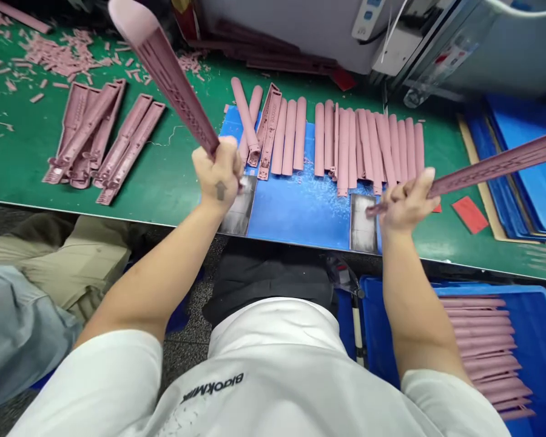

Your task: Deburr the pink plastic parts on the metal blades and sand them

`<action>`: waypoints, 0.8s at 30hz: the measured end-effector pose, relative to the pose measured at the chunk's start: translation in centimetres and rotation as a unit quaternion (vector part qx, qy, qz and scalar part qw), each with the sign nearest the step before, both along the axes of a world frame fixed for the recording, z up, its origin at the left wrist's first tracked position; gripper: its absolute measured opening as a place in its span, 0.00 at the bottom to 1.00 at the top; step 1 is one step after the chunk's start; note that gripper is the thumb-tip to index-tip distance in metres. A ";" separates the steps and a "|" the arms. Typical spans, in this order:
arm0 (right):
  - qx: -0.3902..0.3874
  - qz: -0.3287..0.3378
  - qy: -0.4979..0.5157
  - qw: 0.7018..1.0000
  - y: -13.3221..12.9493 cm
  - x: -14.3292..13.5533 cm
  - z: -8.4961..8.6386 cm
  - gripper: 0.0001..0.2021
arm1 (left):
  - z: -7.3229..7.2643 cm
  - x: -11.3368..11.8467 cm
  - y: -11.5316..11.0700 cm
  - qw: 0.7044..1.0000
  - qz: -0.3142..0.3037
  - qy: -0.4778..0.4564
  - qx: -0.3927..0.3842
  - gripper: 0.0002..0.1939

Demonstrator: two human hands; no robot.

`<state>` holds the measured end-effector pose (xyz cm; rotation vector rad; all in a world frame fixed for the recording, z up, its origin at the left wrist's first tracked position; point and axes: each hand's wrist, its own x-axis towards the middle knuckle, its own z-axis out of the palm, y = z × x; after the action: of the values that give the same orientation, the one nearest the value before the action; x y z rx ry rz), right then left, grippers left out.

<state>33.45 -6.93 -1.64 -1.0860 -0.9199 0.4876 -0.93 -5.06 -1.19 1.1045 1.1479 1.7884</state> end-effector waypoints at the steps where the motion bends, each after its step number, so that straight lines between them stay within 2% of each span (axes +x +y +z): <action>1: 0.019 -0.015 0.004 1.000 0.0 -0.1 0.1 0.40 | -0.1 0.0 0.0 1.000 0.003 0.005 0.006 0.34; 3: 0.006 -0.001 0.001 1.000 -0.5 -0.3 0.3 0.39 | -0.1 -0.1 -0.5 1.000 -0.002 0.002 -0.019 0.33; 7: -0.115 0.074 -0.018 0.990 -0.7 -0.2 0.6 0.38 | 0.3 -0.5 -0.5 0.993 -0.032 0.006 -0.113 0.32; 11: -0.118 0.046 -0.004 0.992 2.2 -0.1 0.3 0.39 | -0.1 -0.7 2.7 0.980 -0.063 0.005 -0.188 0.29; 13: -0.153 0.069 -0.016 0.986 3.2 -0.3 0.1 0.39 | -0.5 -0.9 4.2 0.967 -0.093 0.011 -0.236 0.30; 14: -0.166 0.074 -0.020 0.983 3.5 -0.4 0.1 0.39 | -0.6 -1.0 4.8 0.965 -0.089 0.014 -0.244 0.30; 18: -0.156 0.025 0.014 0.987 4.5 -0.6 0.0 0.39 | -0.9 -1.1 6.3 0.980 -0.020 -0.003 -0.198 0.31; 22: -0.169 0.066 -0.013 0.983 5.3 -0.5 -0.3 0.39 | -1.6 -1.0 6.8 0.984 -0.060 0.019 -0.164 0.33; 24: -0.142 0.054 -0.013 0.988 5.6 -0.4 -0.5 0.40 | -2.1 -0.9 7.0 0.990 -0.038 0.023 -0.137 0.33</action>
<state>33.00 -1.33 -2.13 -1.3072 -0.9540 0.7119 -1.87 1.92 -3.31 1.0150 1.3161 1.5016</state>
